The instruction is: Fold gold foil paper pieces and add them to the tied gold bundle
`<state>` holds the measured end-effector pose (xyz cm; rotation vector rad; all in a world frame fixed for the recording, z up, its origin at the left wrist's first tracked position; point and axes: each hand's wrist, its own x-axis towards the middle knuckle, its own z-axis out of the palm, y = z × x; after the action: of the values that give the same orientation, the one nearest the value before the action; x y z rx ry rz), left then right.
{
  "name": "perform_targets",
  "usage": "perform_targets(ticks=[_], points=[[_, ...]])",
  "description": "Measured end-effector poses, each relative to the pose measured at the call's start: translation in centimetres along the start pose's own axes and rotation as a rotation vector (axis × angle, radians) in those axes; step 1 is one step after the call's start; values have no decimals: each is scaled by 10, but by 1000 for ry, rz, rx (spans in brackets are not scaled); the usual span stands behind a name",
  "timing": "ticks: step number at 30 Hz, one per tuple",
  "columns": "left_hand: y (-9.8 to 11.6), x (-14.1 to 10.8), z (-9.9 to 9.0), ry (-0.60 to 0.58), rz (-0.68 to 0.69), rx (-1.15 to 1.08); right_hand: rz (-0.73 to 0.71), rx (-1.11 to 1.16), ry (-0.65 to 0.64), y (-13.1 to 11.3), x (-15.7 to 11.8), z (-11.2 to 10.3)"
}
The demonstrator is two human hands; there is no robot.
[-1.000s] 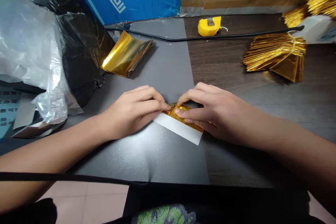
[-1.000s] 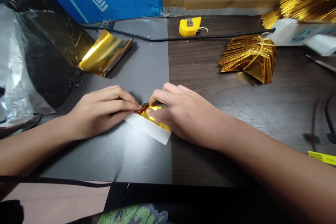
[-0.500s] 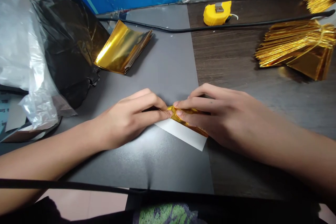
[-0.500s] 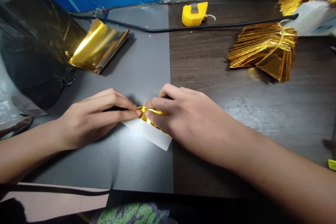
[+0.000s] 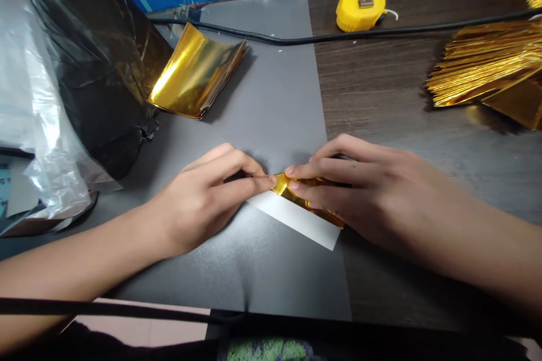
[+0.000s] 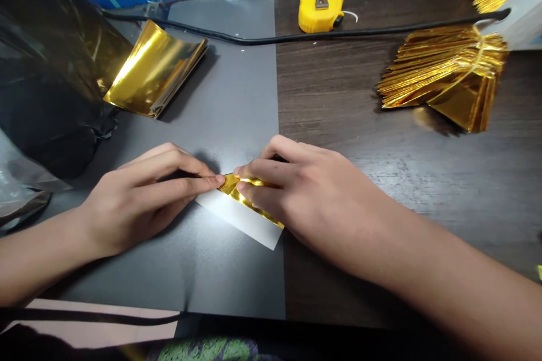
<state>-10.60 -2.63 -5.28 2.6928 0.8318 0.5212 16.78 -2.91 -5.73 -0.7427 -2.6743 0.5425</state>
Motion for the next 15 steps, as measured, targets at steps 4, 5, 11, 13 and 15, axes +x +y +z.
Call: perform_targets(ticks=[4, 5, 11, 13, 15], points=[[3, 3, -1, -17, -129, -87, -61, -96, 35, -1, 0, 1], [4, 3, -1, -23, -181, -112, -52, -95, 36, -1, 0, 2], [7, 4, 0, -34, -272, -155, 5, -57, 23, -4, 4, 5], [7, 4, 0, -9, -254, -141, 50, -30, 37, -4, 7, 6], [7, 4, 0, -1, -193, -126, 90, -7, 65, -6, 11, 6]])
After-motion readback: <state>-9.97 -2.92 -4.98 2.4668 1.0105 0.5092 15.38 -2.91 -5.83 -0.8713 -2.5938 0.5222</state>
